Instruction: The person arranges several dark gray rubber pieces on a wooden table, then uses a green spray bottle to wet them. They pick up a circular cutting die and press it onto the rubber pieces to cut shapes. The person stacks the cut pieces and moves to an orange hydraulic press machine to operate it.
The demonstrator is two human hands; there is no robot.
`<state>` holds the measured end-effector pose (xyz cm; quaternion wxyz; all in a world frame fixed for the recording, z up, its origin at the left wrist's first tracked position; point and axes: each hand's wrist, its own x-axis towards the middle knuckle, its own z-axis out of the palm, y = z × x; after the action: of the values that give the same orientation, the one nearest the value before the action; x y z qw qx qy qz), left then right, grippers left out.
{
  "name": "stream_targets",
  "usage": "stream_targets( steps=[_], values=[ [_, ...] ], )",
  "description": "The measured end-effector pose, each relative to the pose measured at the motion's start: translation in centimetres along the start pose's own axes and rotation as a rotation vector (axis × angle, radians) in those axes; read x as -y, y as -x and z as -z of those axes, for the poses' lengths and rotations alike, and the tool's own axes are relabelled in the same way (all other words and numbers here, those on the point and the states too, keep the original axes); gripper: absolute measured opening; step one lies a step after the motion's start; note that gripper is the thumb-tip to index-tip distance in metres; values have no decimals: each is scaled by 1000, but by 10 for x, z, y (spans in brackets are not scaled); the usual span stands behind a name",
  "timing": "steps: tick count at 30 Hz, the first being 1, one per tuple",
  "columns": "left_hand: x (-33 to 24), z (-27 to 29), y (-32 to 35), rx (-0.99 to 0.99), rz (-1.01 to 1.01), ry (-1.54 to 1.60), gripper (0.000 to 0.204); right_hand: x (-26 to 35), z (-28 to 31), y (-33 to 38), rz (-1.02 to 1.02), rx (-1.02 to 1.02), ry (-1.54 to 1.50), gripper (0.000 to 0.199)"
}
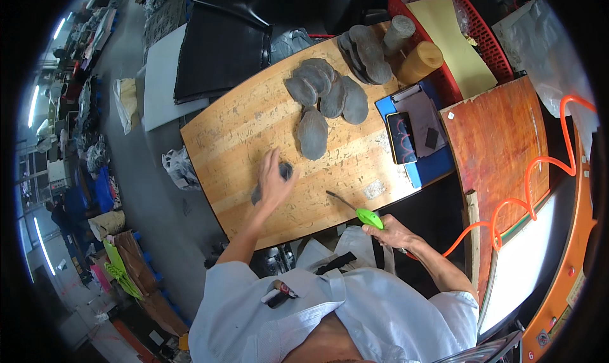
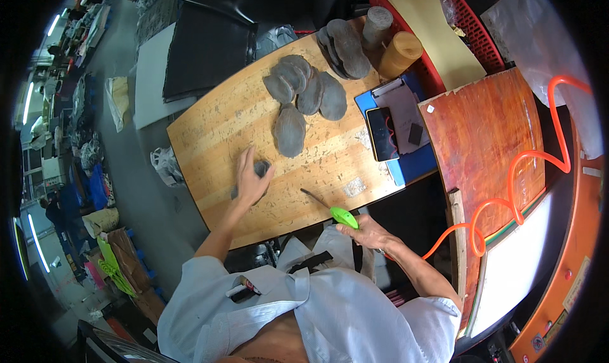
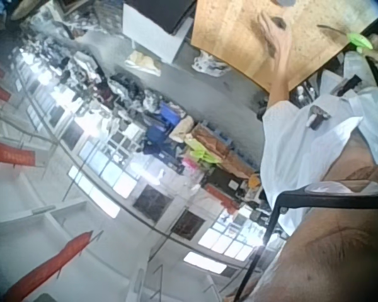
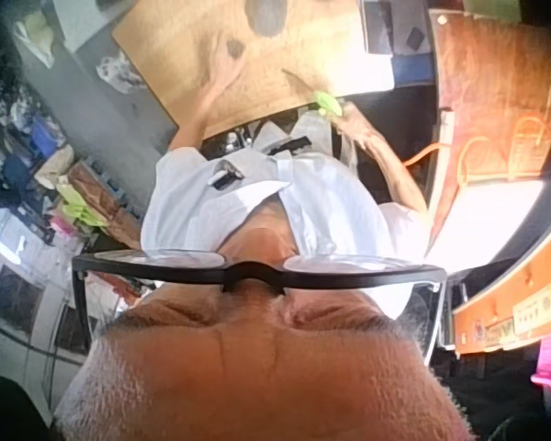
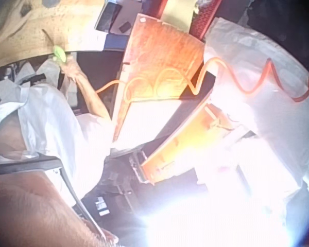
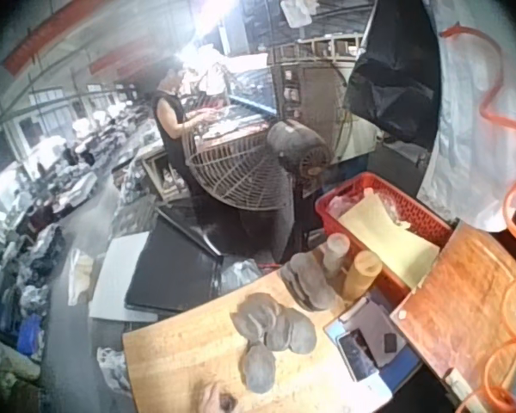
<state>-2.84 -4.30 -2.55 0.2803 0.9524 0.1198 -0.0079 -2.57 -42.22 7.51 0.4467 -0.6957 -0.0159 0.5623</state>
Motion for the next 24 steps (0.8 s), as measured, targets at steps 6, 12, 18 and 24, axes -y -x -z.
stream_targets(
  steps=[6,12,18,24],
  values=[
    [-91,-82,-92,-51,371,18,113,-9,25,15,-31,-82,49,54],
    [-65,-50,-84,-163,345,471,95,2,30,9,35,34,-253,55],
    [-1,30,-44,394,468,1974,68,28,13,-18,47,329,-201,58],
    [30,61,-6,306,436,2004,61,48,-12,-26,32,405,-171,53]
  ],
)
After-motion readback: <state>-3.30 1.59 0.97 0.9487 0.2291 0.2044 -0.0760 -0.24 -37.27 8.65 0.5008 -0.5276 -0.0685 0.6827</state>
